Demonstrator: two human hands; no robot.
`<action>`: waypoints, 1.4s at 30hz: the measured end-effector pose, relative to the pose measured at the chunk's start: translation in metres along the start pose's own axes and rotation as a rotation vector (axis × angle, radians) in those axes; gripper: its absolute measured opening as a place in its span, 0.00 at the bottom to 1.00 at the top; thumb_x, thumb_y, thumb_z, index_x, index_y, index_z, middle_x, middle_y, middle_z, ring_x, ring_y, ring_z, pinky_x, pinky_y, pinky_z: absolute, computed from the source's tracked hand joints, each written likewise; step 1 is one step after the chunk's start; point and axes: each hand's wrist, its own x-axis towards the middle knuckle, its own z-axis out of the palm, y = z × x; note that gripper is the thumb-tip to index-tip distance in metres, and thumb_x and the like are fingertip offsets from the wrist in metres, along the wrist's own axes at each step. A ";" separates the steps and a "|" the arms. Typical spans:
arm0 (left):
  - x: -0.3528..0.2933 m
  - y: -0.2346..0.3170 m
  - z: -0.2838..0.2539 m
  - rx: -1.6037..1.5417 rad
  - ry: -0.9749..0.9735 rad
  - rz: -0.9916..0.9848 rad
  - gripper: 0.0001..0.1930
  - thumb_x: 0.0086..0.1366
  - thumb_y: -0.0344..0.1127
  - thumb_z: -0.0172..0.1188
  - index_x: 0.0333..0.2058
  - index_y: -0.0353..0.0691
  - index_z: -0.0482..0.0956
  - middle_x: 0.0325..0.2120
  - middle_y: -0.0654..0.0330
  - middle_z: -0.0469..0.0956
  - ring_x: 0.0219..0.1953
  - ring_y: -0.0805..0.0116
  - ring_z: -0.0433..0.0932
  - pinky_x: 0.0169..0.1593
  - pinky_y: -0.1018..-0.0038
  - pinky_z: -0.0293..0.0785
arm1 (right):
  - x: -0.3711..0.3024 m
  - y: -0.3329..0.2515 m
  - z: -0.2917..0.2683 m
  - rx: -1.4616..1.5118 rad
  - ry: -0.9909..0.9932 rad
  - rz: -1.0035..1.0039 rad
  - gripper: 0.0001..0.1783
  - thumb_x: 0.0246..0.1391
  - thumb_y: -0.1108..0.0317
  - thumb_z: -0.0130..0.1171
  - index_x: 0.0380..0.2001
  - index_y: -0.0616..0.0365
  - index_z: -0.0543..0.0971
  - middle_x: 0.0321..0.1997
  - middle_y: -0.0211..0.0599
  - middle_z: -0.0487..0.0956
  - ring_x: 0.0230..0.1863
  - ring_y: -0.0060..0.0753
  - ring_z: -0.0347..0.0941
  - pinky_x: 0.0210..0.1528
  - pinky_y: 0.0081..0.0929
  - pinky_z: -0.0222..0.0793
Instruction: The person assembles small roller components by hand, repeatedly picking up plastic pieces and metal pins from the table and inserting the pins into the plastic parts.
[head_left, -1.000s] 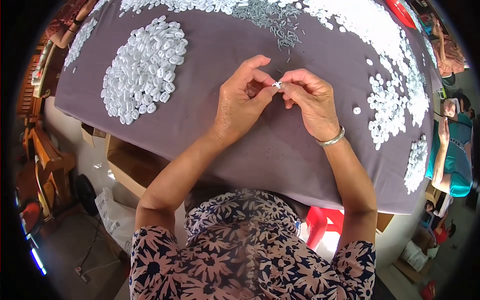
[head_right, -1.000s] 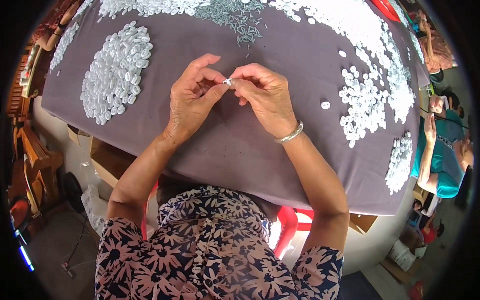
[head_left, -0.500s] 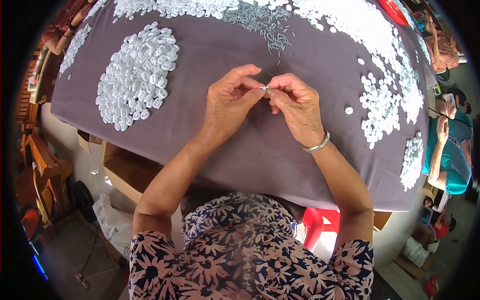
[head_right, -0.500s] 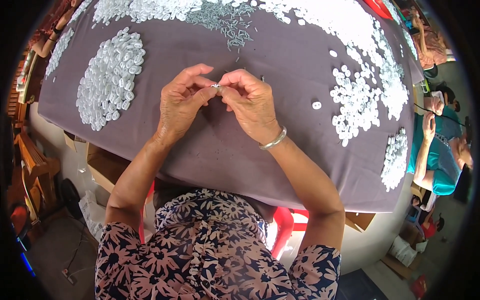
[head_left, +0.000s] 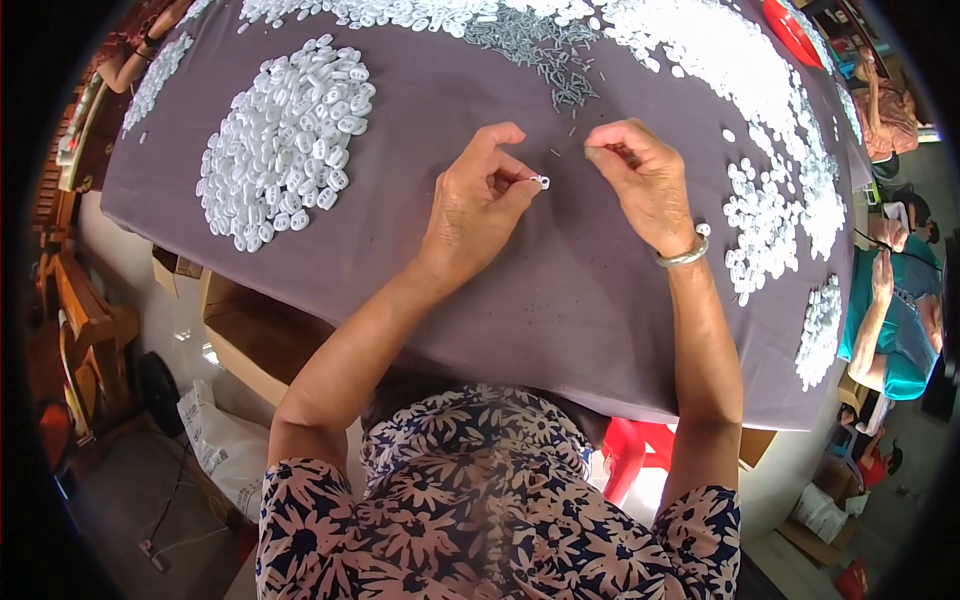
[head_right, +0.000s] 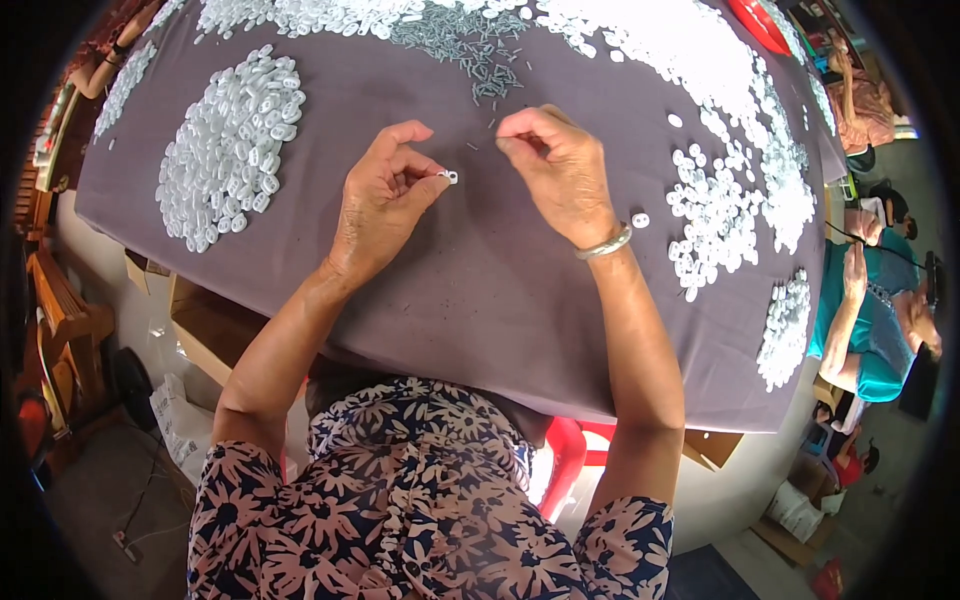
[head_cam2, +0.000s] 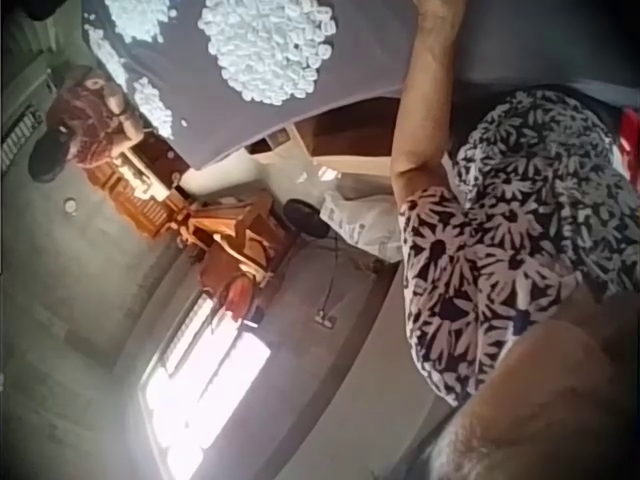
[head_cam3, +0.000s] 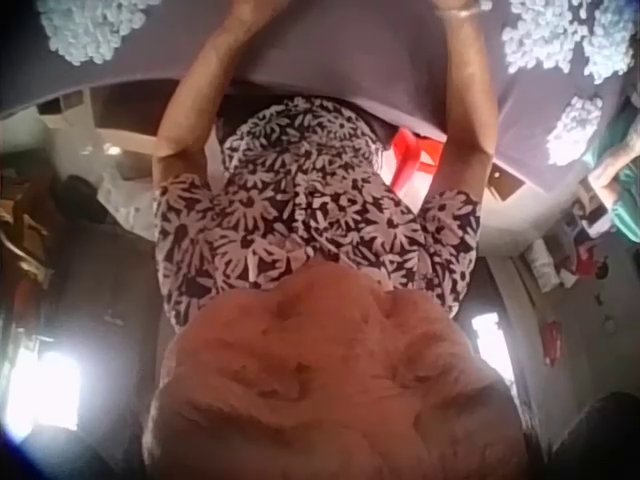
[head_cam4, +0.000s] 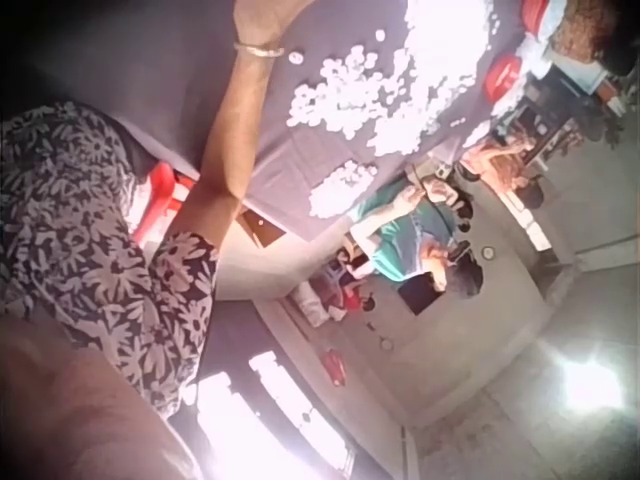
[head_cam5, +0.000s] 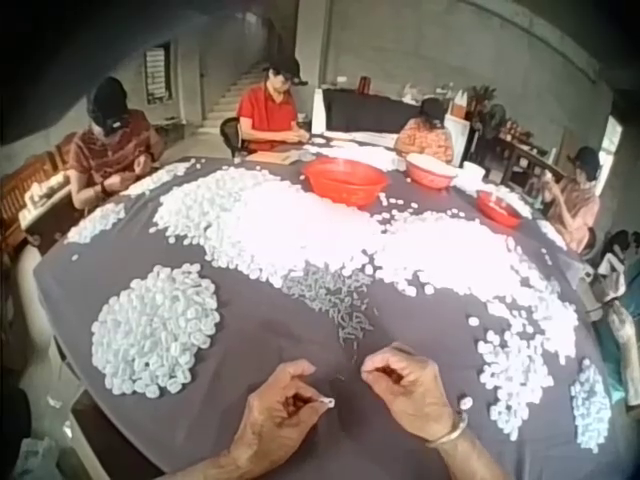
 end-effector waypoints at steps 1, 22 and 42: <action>0.000 0.001 0.000 0.000 0.002 0.000 0.22 0.57 0.21 0.61 0.50 0.35 0.67 0.26 0.67 0.77 0.26 0.86 0.68 0.32 0.86 0.67 | 0.002 -0.002 0.005 -0.049 -0.036 -0.059 0.01 0.52 0.76 0.60 0.29 0.60 0.78 0.26 0.21 0.72 0.25 0.13 0.64 0.27 0.15 0.61; -0.001 0.004 -0.002 0.069 -0.071 0.055 0.24 0.57 0.23 0.61 0.52 0.36 0.64 0.26 0.59 0.78 0.27 0.72 0.76 0.34 0.76 0.73 | -0.002 -0.015 0.013 0.323 -0.144 0.180 0.01 0.54 0.75 0.57 0.29 0.60 0.77 0.26 0.23 0.75 0.26 0.11 0.66 0.27 0.12 0.60; -0.002 0.007 -0.004 0.118 -0.094 0.083 0.24 0.56 0.23 0.61 0.50 0.36 0.64 0.25 0.58 0.78 0.26 0.68 0.77 0.32 0.73 0.73 | -0.010 -0.018 0.015 0.236 -0.277 0.166 0.08 0.57 0.66 0.59 0.33 0.60 0.80 0.28 0.22 0.75 0.28 0.13 0.65 0.30 0.13 0.63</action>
